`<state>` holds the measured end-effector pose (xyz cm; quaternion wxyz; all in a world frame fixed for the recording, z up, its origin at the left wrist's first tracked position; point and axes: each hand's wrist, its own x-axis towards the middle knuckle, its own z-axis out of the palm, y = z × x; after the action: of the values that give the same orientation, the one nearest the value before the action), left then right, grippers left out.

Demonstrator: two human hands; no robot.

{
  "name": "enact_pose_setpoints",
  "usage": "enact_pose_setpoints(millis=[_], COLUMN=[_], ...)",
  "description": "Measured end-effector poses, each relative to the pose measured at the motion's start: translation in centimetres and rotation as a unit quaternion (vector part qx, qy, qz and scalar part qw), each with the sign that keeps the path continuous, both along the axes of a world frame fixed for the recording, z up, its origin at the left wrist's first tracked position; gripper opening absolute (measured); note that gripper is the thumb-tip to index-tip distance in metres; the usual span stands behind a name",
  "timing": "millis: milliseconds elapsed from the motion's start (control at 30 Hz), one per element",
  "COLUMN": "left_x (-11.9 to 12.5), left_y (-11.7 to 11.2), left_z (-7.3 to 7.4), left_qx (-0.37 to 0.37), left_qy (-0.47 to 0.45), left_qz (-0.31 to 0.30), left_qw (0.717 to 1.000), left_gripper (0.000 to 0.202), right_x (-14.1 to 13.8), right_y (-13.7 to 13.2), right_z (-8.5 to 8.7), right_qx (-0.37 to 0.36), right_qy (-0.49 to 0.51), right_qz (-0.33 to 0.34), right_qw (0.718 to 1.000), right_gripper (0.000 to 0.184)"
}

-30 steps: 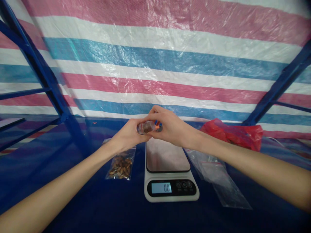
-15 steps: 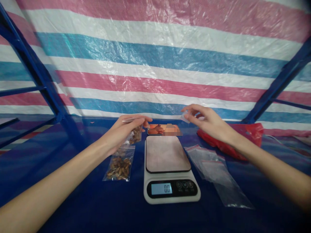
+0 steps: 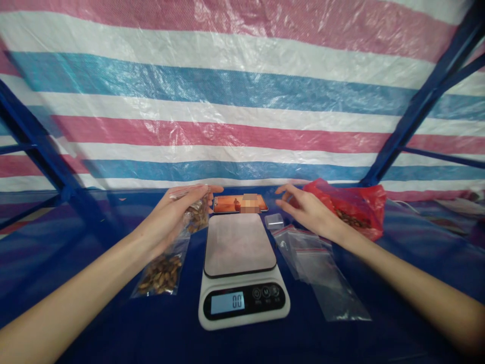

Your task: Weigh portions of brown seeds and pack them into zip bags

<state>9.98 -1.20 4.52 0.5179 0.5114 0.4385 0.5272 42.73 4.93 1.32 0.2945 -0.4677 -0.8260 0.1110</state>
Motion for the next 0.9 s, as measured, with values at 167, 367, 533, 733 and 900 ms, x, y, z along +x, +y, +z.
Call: enact_pose_setpoints(millis=[167,367,533,733,900], left_x=[-0.8,-2.6,-2.4,-1.9,-1.6], left_y=[-0.3,0.4,0.3,0.1,-0.4], left_z=[-0.9,-2.0,-2.1,-2.4,-1.7], left_qx=[0.065,0.063,0.033,0.034,0.091], left_qy=[0.074,0.096,0.038,0.059,0.115], left_qz=[0.053,0.121,0.157,0.176,0.161], left_qw=[0.994,0.986,0.986,0.982,0.976], left_gripper=[0.041,0.05,0.043,0.031,0.04], right_x=[-0.5,-0.8,0.3,1.1,0.4], right_y=[-1.2,-1.1,-0.9,-0.7,-1.7], right_z=[-1.0,-1.5,-0.2,-0.1,0.6], right_qx=[-0.014,-0.022,0.065,0.088,0.086], right_qy=[-0.006,0.068,0.015,-0.083,0.0], right_qz=[0.067,0.063,0.076,0.071,0.066], right_qw=[0.998,0.995,0.995,0.99,0.994], right_gripper=[0.038,0.013,0.02,0.017,0.017])
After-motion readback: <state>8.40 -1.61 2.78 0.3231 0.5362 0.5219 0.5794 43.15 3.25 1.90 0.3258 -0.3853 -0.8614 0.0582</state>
